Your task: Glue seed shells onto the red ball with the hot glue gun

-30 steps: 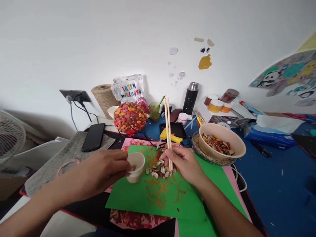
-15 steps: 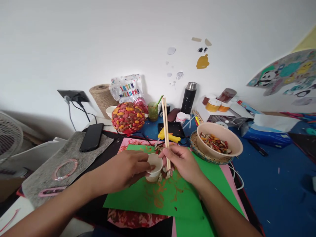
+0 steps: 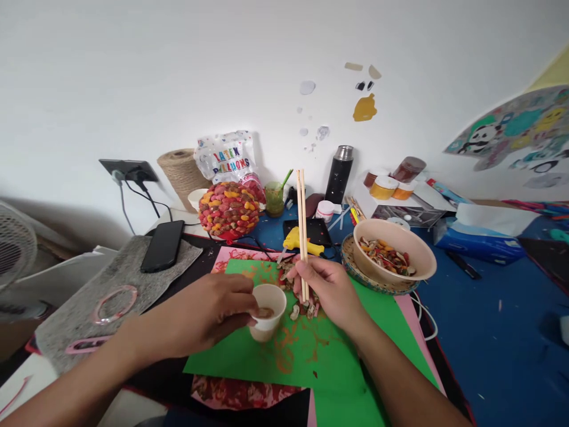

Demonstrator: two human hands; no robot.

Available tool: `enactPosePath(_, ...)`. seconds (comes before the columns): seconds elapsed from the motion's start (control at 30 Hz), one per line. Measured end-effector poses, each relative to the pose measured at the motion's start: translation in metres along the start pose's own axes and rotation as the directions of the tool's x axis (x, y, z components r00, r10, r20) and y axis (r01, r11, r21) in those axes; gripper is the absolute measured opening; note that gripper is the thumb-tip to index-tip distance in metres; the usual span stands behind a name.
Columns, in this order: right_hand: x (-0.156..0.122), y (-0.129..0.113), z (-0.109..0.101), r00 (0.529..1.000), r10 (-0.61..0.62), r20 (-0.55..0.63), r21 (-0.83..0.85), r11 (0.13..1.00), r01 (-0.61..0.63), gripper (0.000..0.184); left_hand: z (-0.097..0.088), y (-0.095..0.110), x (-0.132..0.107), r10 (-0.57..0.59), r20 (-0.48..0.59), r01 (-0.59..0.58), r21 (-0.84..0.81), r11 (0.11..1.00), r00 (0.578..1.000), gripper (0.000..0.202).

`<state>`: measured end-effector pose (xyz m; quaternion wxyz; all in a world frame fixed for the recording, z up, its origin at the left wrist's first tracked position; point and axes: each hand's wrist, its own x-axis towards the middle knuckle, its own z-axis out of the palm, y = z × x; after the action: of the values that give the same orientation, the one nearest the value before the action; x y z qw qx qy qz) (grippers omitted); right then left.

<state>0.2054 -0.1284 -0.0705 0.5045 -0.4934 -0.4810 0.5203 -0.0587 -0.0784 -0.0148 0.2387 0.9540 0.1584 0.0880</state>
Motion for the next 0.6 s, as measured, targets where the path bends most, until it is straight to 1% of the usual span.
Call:
enactPosePath(0.07, 0.0, -0.001, 0.0, 1.0, 0.011, 0.001, 0.0, 1.0, -0.011, 0.067, 0.004, 0.003, -0.001, 0.003, 0.018, -0.003, -0.016, 1.0, 1.0, 0.019)
enactPosePath(0.17, 0.001, -0.002, 0.001, 1.0, 0.027, -0.001, -0.008, 1.0, -0.027, 0.07, 0.01, 0.002, 0.003, 0.011, -0.022, -0.012, -0.018, 1.0, 1.0, 0.019)
enactPosePath(0.27, 0.002, 0.0, 0.0, 0.999, 0.03, -0.014, -0.029, 0.999, -0.031, 0.071, 0.015, -0.004, 0.013, 0.028, -0.043, -0.029, -0.026, 0.999, 0.999, 0.018)
enactPosePath(0.37, 0.003, 0.001, -0.002, 1.0, 0.003, -0.02, -0.046, 0.999, -0.004, 0.071, 0.021, -0.01, 0.024, 0.081, -0.068, -0.083, -0.029, 0.996, 0.994, 0.019)
enactPosePath(0.47, 0.004, 0.001, -0.004, 0.997, -0.045, -0.057, -0.051, 0.998, 0.042, 0.067, 0.027, -0.014, 0.033, 0.132, -0.121, -0.135, -0.014, 0.991, 0.984, 0.018)
enactPosePath(0.53, 0.004, 0.003, -0.005, 0.995, -0.044, -0.093, -0.038, 0.998, 0.04, 0.067, 0.027, -0.015, 0.035, 0.138, -0.155, -0.142, -0.013, 0.99, 0.978, 0.018)
enactPosePath(0.6, 0.005, 0.004, -0.004, 0.993, -0.012, -0.113, -0.007, 1.0, 0.011, 0.067, 0.022, -0.016, 0.032, 0.121, -0.178, -0.126, -0.013, 0.992, 0.977, 0.018)
